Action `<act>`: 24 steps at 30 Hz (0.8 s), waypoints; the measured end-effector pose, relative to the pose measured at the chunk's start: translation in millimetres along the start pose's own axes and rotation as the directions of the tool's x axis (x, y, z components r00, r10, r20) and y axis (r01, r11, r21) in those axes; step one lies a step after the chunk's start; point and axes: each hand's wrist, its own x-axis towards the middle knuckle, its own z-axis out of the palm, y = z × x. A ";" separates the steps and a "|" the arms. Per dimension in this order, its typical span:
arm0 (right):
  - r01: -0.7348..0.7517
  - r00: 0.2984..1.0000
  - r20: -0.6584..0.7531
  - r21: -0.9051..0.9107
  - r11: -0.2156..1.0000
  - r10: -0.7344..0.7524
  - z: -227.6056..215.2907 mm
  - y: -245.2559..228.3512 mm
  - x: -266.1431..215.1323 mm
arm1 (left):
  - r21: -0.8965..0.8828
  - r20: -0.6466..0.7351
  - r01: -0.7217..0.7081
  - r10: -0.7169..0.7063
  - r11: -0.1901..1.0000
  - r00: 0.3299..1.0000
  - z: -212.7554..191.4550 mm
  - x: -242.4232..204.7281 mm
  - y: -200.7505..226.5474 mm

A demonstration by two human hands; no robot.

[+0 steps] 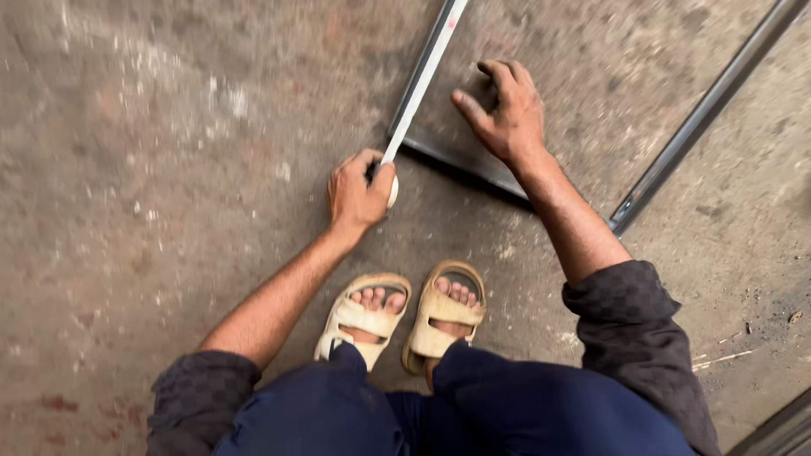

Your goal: The person assembles a rectangular metal frame on the floor, using a tape measure to verify dimensions and a welding torch to join the corners. The person repeatedly measures the frame's sides and diagonals to ensure squareness while welding the joints.

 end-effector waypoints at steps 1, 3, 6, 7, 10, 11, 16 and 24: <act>0.038 0.998 0.053 -0.065 0.997 -0.034 0.0 -3.1 -12.7 | -0.020 -0.007 0.002 -0.003 1.000 1.000 -1.4 -6.2 -1.5; 0.137 0.983 0.146 -0.188 0.972 -0.110 2.1 -7.6 -28.9 | -0.006 -0.015 0.036 -0.036 0.999 0.999 -3.3 -16.4 -5.9; 0.225 0.961 0.218 -0.270 0.936 -0.168 4.6 -11.9 -44.3 | 0.021 -0.044 0.048 -0.047 0.999 0.998 -4.4 -18.6 -12.4; 0.238 0.959 0.220 -0.278 0.930 -0.180 3.7 -11.9 -48.0 | 0.031 -0.052 0.051 -0.049 0.998 0.997 -4.9 -19.4 -14.1; 0.267 0.953 0.222 -0.285 0.921 -0.208 1.5 -13.1 -52.2 | 0.104 0.028 0.145 -0.148 0.984 0.989 -7.5 -12.5 -14.6; 0.269 0.951 0.225 -0.277 0.922 -0.210 0.9 -13.3 -51.8 | 0.131 0.017 0.125 -0.128 0.983 0.992 -9.6 -9.5 -14.2; 0.272 0.946 0.256 -0.305 0.913 -0.197 -1.2 -19.9 -52.6 | 0.174 0.053 0.123 -0.134 0.977 0.990 -21.2 -10.2 -5.8; 0.216 0.931 0.362 -0.419 0.882 -0.056 -1.3 -31.3 -42.7 | 0.157 0.048 0.082 -0.090 0.984 0.995 -27.4 7.0 -14.8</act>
